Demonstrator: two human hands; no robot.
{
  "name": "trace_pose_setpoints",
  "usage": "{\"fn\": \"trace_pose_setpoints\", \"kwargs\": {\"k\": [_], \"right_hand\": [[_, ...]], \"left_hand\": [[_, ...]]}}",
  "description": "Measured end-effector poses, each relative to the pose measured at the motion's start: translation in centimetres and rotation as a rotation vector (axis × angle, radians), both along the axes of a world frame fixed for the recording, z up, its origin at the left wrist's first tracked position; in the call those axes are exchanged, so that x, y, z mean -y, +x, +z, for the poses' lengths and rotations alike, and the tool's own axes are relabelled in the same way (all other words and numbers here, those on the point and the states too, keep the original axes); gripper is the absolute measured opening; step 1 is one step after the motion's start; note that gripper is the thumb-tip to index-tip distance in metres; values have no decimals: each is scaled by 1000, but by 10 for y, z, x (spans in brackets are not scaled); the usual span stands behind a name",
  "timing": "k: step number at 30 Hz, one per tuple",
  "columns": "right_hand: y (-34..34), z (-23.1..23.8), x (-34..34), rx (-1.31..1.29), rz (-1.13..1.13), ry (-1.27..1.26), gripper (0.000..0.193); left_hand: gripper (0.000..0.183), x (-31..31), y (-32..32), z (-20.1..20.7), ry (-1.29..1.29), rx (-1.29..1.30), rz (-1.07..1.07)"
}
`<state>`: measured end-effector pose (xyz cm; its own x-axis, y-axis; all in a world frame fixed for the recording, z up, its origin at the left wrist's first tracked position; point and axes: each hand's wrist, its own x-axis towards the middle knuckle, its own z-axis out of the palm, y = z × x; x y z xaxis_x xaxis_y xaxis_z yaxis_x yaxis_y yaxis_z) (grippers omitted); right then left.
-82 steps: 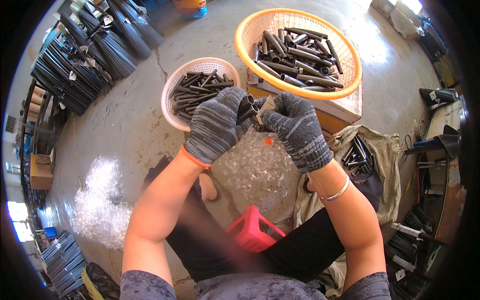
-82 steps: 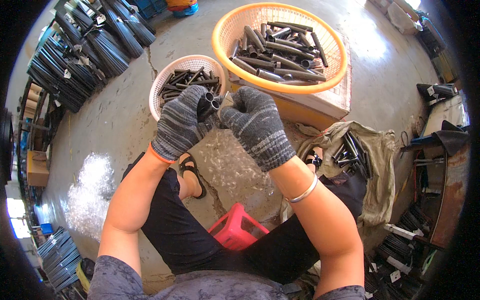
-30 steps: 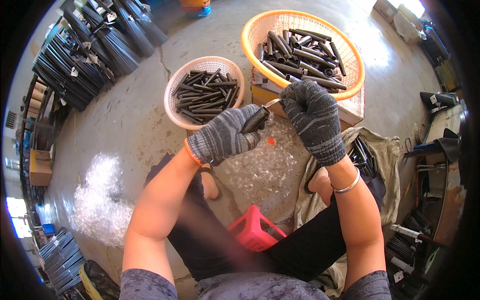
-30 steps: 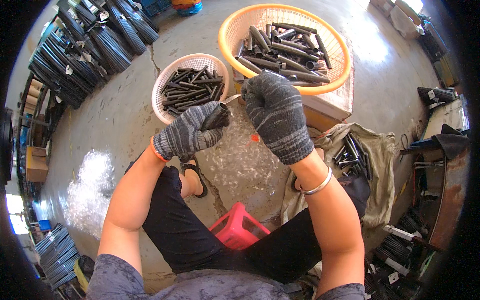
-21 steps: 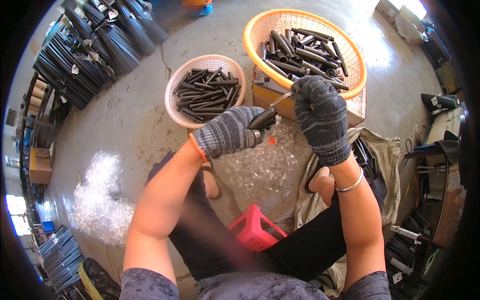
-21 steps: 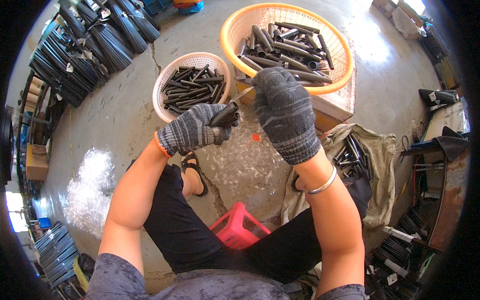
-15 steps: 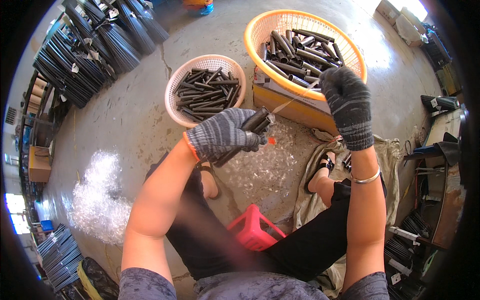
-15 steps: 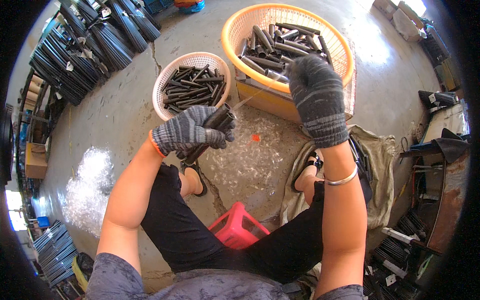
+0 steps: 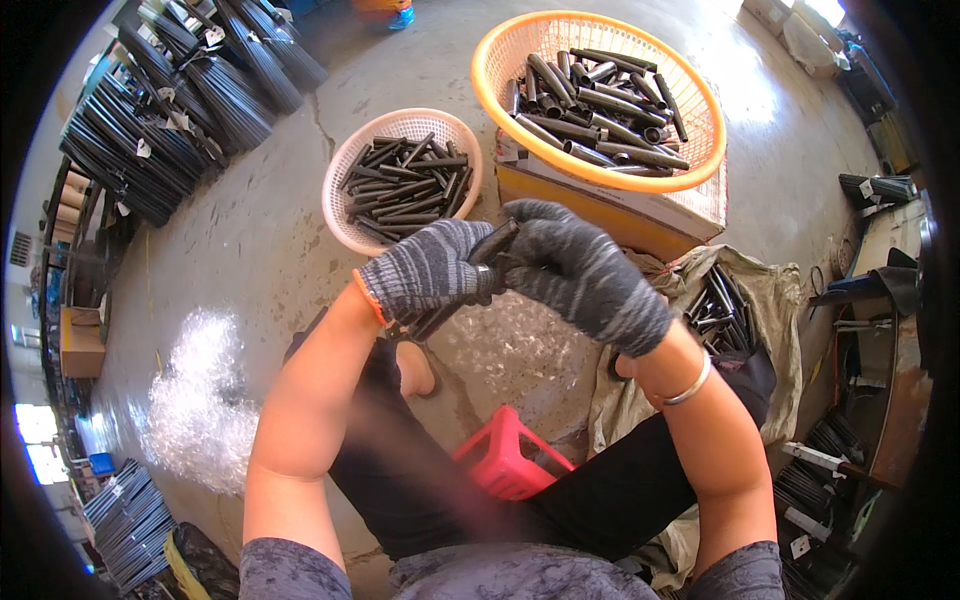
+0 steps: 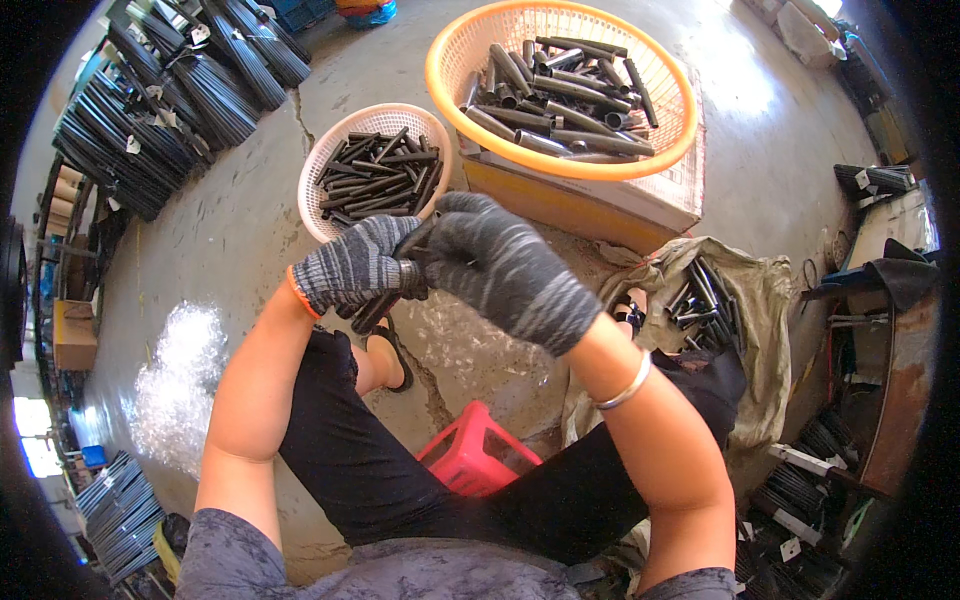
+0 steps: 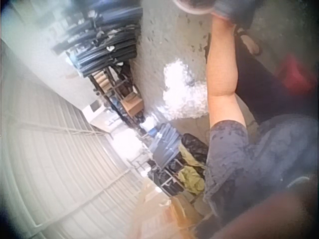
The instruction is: The person sorts metal pipes from a basket, inspecting the ends of the pipes by hand before placing them into a pile on a cloth on the floor.
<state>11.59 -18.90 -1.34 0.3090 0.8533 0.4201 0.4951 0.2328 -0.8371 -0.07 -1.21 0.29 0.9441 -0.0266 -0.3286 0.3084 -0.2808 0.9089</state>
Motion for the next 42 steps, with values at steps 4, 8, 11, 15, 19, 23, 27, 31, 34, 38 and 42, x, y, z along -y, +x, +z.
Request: {"fn": "trace_pose_setpoints", "kwargs": {"k": [4, 8, 11, 15, 19, 23, 27, 31, 34, 38, 42], "right_hand": [[-9, 0, -5, 9, -92, -86, 15], [-4, 19, 0, -110, -69, -166, 17], [-1, 22, 3, -52, -90, -202, 10], [7, 6, 6, 352, -208, -156, 4], [11, -1, 7, 237, -188, -134, 8], [15, 5, 8, 315, -240, -131, 9], [24, 3, 8, 381, -322, 3, 10], [55, 19, 20, 263, -472, 22, 8], [63, 17, 23, 70, -439, 7, 10], [57, 2, 27, 109, -444, -122, 12], [52, -15, 30, 88, -402, -180, 10]], "left_hand": [[22, 0, 5, -2, 151, -4, -81], [23, 0, 4, -2, -50, -55, -21], [25, 1, 3, 2, -134, -92, 2], [28, -1, 3, 5, -40, -135, -26], [30, 0, 0, 7, -129, -153, 13], [31, 2, 1, 8, -183, -174, 29], [32, -2, -2, 5, -267, -171, 20], [33, -6, -5, 3, -268, -219, -27], [34, -13, -11, 0, -210, -150, -9], [35, -12, -12, 7, -256, 33, 61], [46, -13, -15, 6, -332, 227, 92]]}}
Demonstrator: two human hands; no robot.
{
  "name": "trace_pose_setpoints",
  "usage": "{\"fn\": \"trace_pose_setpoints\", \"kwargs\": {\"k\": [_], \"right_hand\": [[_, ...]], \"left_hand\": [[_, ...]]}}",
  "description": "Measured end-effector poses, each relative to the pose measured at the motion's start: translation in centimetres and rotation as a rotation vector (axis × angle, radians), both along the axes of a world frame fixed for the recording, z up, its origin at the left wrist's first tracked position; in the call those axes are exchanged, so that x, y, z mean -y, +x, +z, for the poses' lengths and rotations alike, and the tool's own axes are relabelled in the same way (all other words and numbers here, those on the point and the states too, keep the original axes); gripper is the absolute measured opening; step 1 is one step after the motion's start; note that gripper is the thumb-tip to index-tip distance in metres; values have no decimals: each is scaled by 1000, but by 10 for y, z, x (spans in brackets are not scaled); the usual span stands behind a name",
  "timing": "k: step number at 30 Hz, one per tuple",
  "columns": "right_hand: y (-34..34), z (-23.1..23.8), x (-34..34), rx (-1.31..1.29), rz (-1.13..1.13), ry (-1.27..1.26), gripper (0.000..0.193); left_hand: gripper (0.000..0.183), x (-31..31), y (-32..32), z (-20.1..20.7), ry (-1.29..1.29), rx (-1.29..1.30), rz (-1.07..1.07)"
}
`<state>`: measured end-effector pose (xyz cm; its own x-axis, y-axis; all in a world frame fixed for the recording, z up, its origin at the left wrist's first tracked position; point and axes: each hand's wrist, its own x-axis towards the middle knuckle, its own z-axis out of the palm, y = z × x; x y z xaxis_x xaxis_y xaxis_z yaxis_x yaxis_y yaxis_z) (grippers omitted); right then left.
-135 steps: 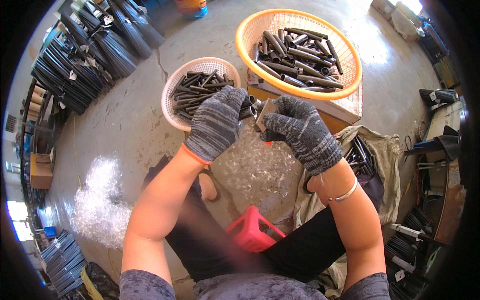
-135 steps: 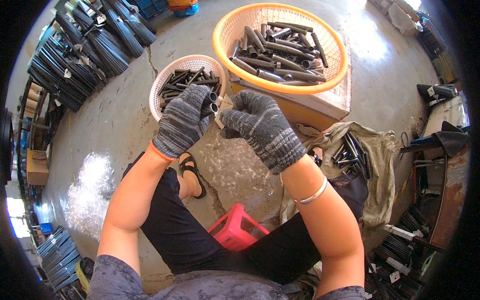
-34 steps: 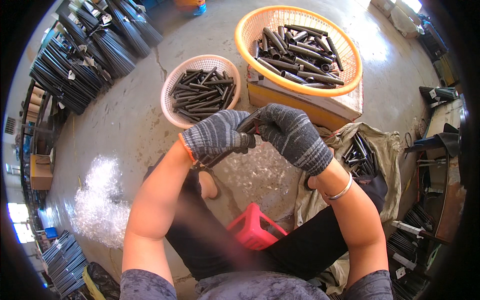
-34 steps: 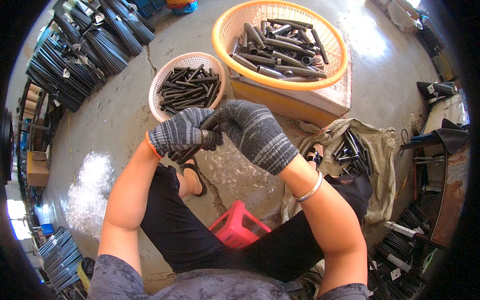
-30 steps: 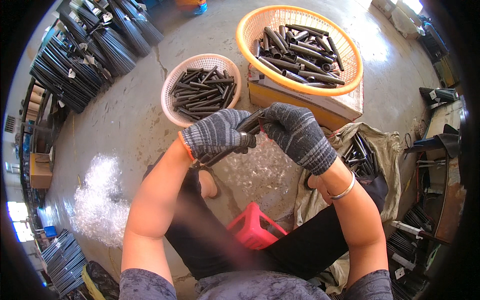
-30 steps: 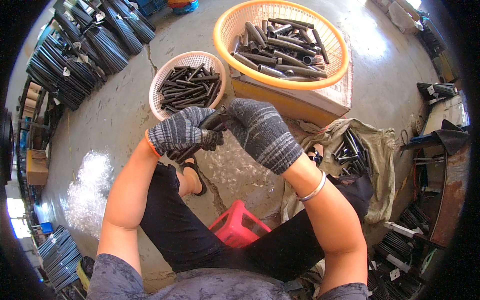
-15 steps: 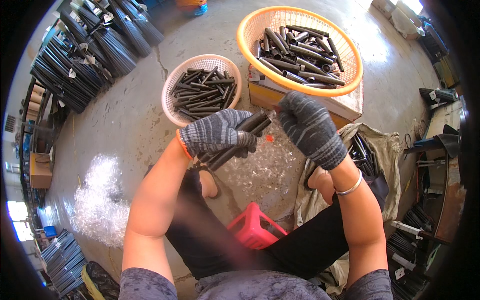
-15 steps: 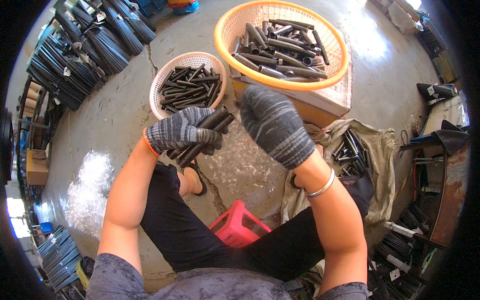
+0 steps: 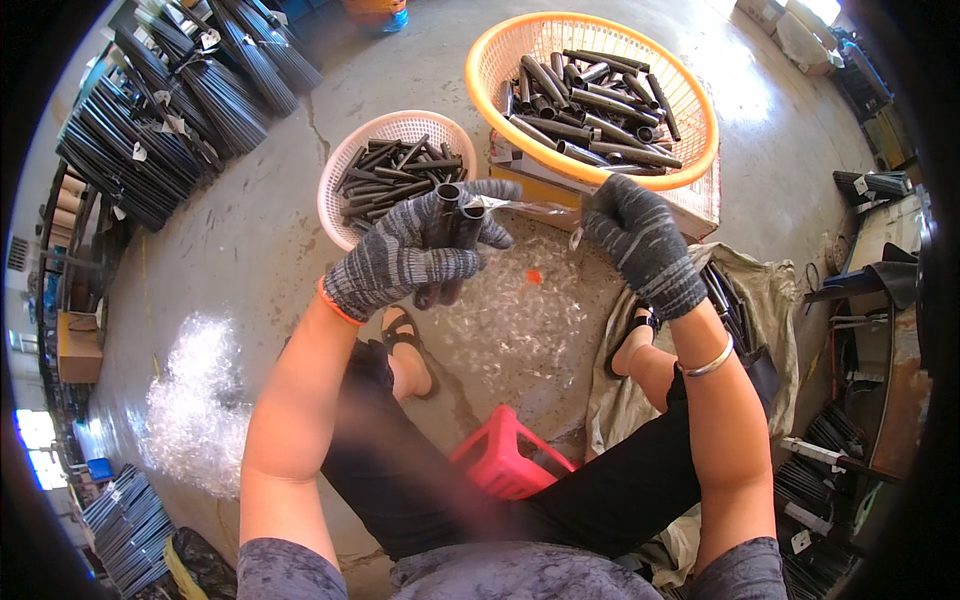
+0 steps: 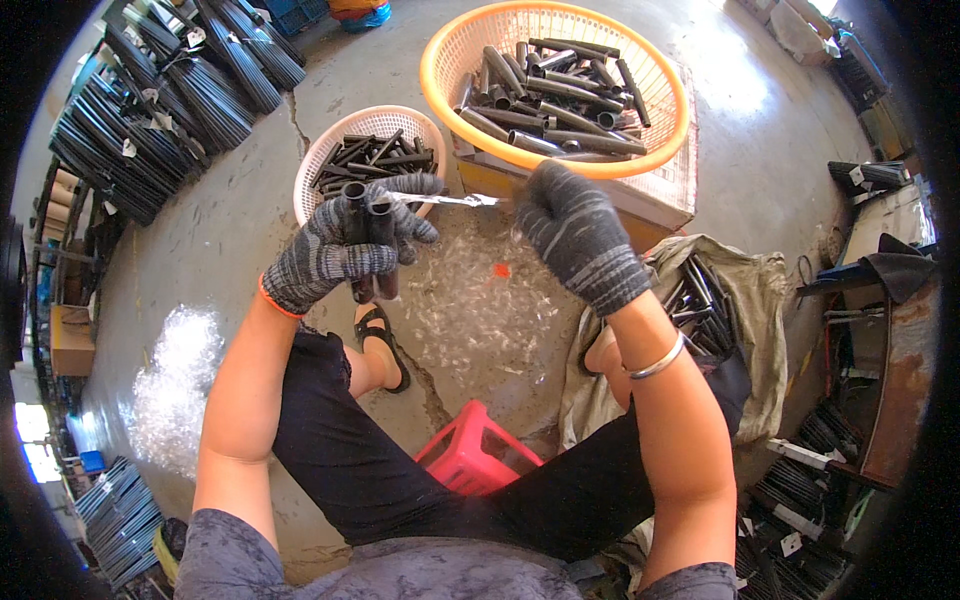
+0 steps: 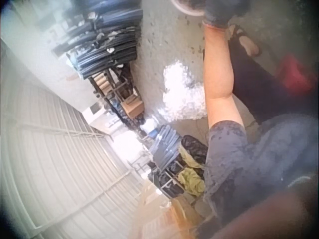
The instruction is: The person sorts metal pipes from a basket, inspecting the ends of the pipes by hand before placing them into a pile on a cloth on the floor.
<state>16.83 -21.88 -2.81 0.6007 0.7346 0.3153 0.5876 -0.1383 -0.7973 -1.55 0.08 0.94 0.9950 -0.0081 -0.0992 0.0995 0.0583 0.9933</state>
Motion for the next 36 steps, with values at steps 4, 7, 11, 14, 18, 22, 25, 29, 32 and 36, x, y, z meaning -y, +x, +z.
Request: {"fn": "trace_pose_setpoints", "kwargs": {"k": [4, 7, 11, 14, 18, 22, 25, 29, 32, 36], "right_hand": [[-17, -11, -9, 79, 48, 17, 15], [-23, -6, -15, 149, 11, -78, 15], [-22, -7, -17, 346, -74, 48, 12], [-20, -12, -23, 482, -145, 91, 12], [-23, -13, -36, 533, -226, 21, 12], [6, -14, -41, 609, -322, 74, 10], [73, -22, -20, -15, -278, 102, 11], [26, -11, -15, 203, 132, 5, 9], [7, 12, -9, 277, 258, -364, 17], [0, 24, -11, 183, 295, 44, 18]], "left_hand": [[34, 12, 5, 15, -108, -5, -55], [25, 15, 10, 14, -96, 34, -108], [20, 18, 11, 12, -33, -1, -126], [19, 24, 13, -2, -25, 69, -174], [24, 26, 14, -9, -55, 104, -223], [21, 35, 10, -3, -219, 217, -329], [13, 40, 13, -17, -319, 26, -189], [31, 6, 13, 0, 98, 22, 17], [46, 3, 12, -21, 114, 19, 79], [45, 4, 19, -23, 133, -43, 64]]}}
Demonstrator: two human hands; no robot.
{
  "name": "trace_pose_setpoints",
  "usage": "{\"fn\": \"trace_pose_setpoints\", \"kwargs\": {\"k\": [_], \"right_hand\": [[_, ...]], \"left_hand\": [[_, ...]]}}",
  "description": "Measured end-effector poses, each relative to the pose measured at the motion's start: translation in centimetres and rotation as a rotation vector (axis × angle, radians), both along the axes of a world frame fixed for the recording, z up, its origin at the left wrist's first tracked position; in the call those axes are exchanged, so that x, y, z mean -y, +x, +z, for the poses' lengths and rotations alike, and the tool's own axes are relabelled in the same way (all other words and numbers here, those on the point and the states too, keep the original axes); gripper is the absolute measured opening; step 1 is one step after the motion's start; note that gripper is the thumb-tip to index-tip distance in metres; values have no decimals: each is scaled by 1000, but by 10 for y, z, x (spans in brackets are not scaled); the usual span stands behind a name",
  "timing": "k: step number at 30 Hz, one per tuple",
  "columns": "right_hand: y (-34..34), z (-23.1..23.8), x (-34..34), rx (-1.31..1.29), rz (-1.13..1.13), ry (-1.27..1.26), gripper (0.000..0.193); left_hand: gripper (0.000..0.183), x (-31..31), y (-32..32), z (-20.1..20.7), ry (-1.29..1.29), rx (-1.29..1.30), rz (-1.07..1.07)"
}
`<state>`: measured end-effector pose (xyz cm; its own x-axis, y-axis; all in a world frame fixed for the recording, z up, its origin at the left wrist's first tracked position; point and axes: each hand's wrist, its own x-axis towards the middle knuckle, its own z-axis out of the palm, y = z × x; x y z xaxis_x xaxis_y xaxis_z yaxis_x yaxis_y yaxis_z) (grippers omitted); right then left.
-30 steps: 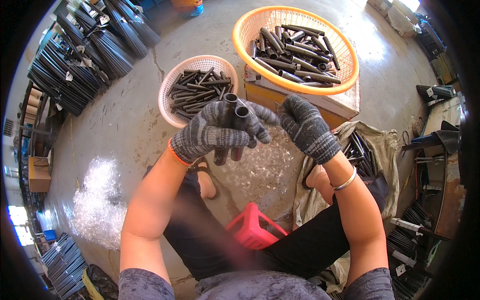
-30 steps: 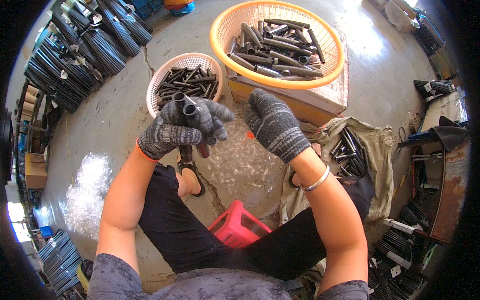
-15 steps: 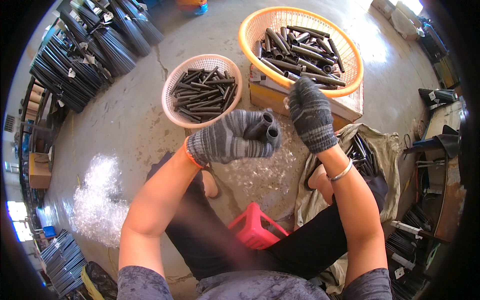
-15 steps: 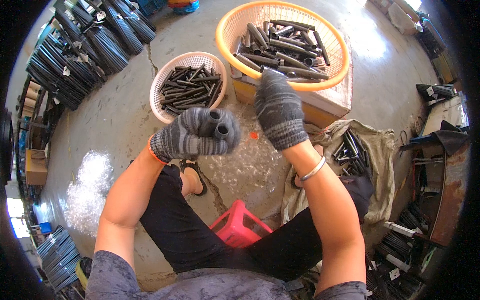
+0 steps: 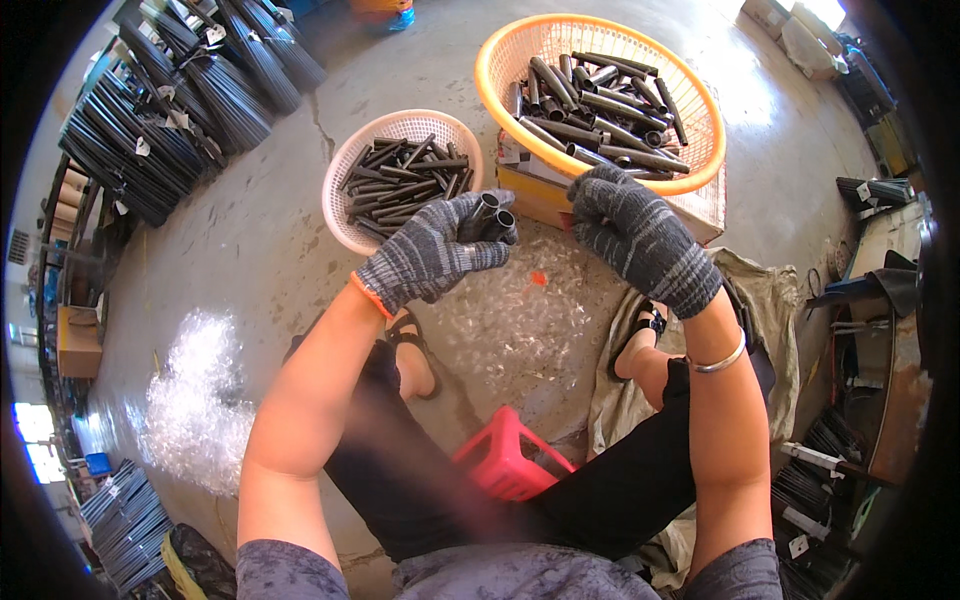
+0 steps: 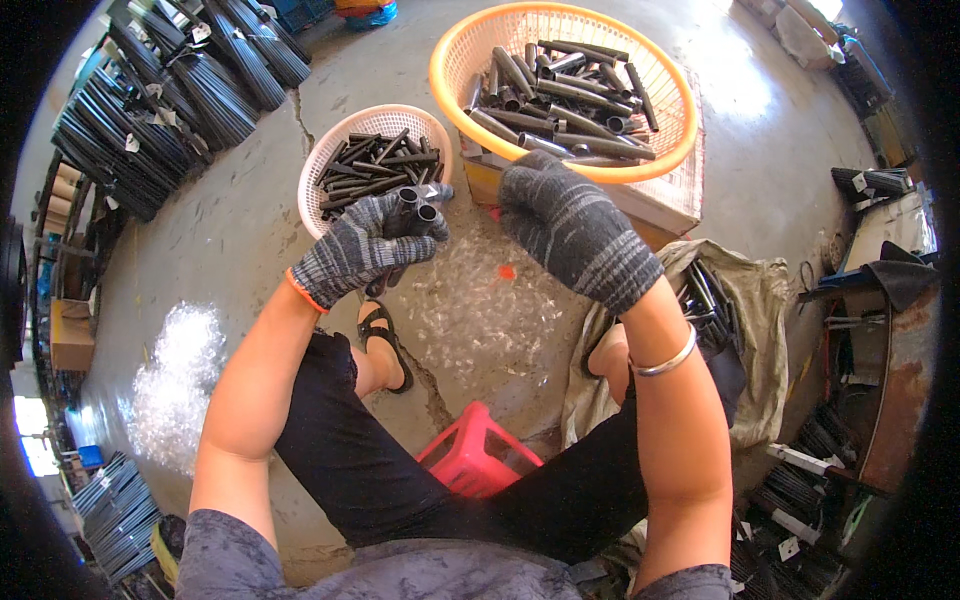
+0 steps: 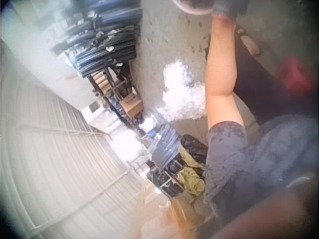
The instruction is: The person sorts metal pipes from a basket, inspecting the ends of the pipes by hand before placing them into a pile on a cloth on the floor.
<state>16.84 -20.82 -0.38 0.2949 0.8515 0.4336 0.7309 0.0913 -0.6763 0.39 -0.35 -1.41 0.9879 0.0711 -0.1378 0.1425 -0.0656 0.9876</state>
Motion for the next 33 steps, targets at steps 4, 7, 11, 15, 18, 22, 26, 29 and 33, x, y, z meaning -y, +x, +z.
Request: {"fn": "trace_pose_setpoints", "kwargs": {"k": [4, 7, 11, 15, 18, 22, 26, 29, 33], "right_hand": [[-20, 4, -14, -143, 238, 109, 19], [-46, 11, -21, -238, 243, 17, 19], [-34, 5, -17, -193, 228, 8, 19], [-30, 6, -16, -81, 189, 26, 14], [-15, 5, -8, -131, 108, 74, 14], [14, 5, 6, -149, -78, 181, 10], [45, 2, 27, -514, -306, 172, 9], [62, -1, 28, -688, -540, 350, 6], [75, 10, 14, -648, -754, 334, 7]], "left_hand": [[31, 8, 7, 2, 150, -131, -103], [22, 10, 7, -18, 295, 136, -228], [26, 9, 15, -17, 370, -162, -245], [35, 13, 15, -5, 315, -160, -195], [47, 12, 16, 6, 347, -72, -97], [61, -3, 15, -7, 452, 104, 193], [60, -28, 6, -26, 388, 140, 392], [61, -28, 0, -29, 403, 143, 377], [59, -24, -6, -19, 566, 70, 282]]}}
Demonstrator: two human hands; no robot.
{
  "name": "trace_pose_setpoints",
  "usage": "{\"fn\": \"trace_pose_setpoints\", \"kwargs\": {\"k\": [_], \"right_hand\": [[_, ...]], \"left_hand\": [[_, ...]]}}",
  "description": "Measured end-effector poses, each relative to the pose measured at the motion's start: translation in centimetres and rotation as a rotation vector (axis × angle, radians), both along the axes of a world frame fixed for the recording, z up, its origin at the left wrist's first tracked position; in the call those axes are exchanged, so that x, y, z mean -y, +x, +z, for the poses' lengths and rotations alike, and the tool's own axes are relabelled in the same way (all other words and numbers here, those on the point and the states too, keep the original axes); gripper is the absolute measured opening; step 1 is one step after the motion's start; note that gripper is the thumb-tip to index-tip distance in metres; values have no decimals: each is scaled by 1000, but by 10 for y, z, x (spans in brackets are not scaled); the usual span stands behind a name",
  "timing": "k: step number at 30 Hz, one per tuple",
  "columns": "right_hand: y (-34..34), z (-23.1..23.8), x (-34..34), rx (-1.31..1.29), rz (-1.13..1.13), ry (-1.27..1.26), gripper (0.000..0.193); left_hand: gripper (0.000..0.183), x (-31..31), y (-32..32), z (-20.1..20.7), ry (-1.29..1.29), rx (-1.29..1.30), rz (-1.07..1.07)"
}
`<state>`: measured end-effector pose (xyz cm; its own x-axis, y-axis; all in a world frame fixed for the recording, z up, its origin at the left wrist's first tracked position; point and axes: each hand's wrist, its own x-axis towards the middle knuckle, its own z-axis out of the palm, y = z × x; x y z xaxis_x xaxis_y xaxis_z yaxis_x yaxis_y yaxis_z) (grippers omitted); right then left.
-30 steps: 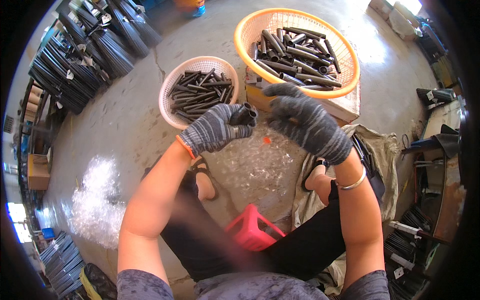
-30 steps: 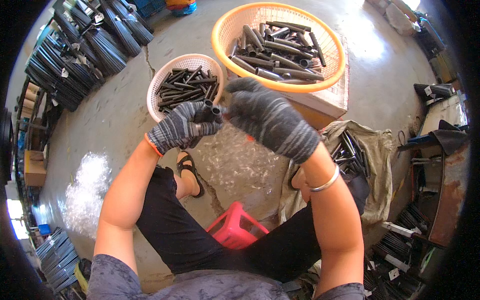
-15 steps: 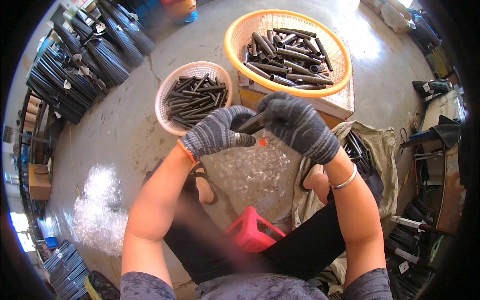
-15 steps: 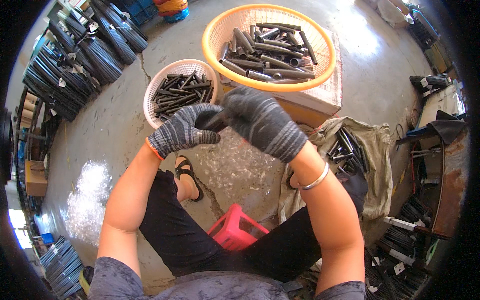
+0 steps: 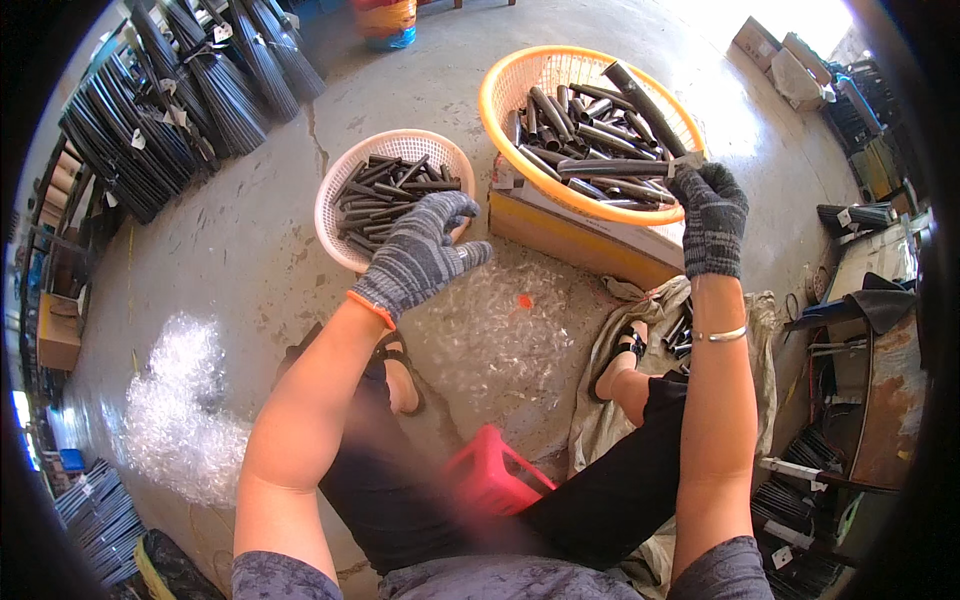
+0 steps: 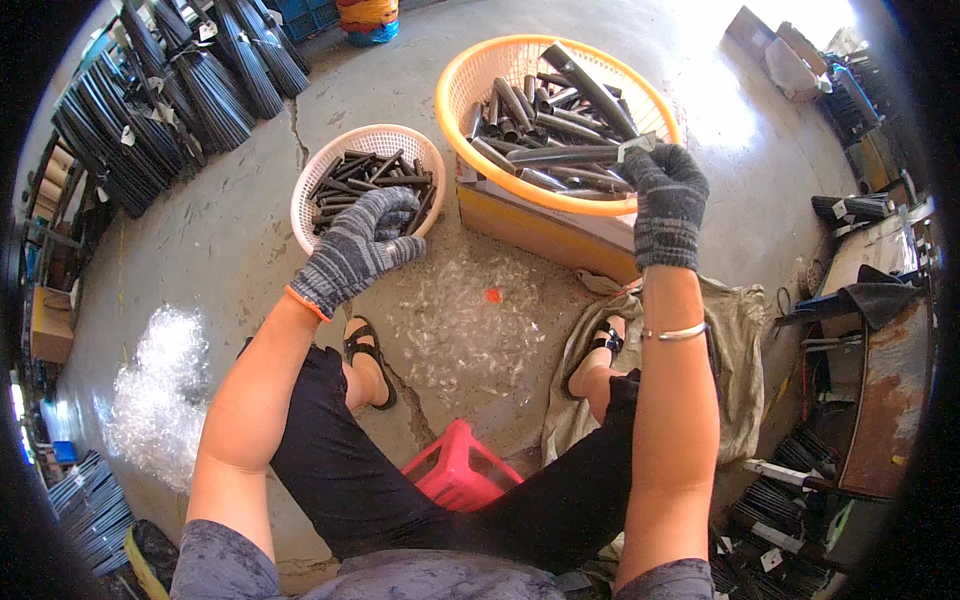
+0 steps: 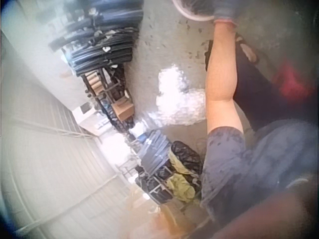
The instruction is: The person sorts metal pipes from a basket, inspecting the ends of the pipes by hand before placing them into a pile on a cloth on the floor.
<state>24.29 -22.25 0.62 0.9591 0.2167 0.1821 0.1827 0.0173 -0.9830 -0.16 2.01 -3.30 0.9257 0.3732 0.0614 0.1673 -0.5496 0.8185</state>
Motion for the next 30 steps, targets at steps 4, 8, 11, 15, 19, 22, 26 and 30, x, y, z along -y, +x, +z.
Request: {"fn": "trace_pose_setpoints", "kwargs": {"k": [4, 8, 11, 15, 19, 22, 26, 30], "right_hand": [[14, 3, -25, 184, -166, 84, 8], [20, -4, -39, 70, -114, 3, 10], [12, -6, -44, 9, -1, 76, 11], [1, -3, -44, 9, 31, 142, 11], [3, -5, -38, 20, 7, 136, 7], [3, -8, -34, -1, 20, 213, 8], [10, -9, -25, 27, -19, 272, 8], [14, -6, -10, 22, -52, 319, 10]], "left_hand": [[58, 12, -1, 18, 8, -62, -32], [53, 13, -5, 20, 88, -62, -69], [49, 9, -10, 18, 157, -53, -99], [48, 8, -15, 14, 163, -22, -135], [46, 5, -16, 10, 166, 14, -184], [45, 4, -17, 10, 204, -31, -212], [45, 6, -15, 13, 176, -80, -230], [45, 9, -11, 16, 218, -119, -284]]}}
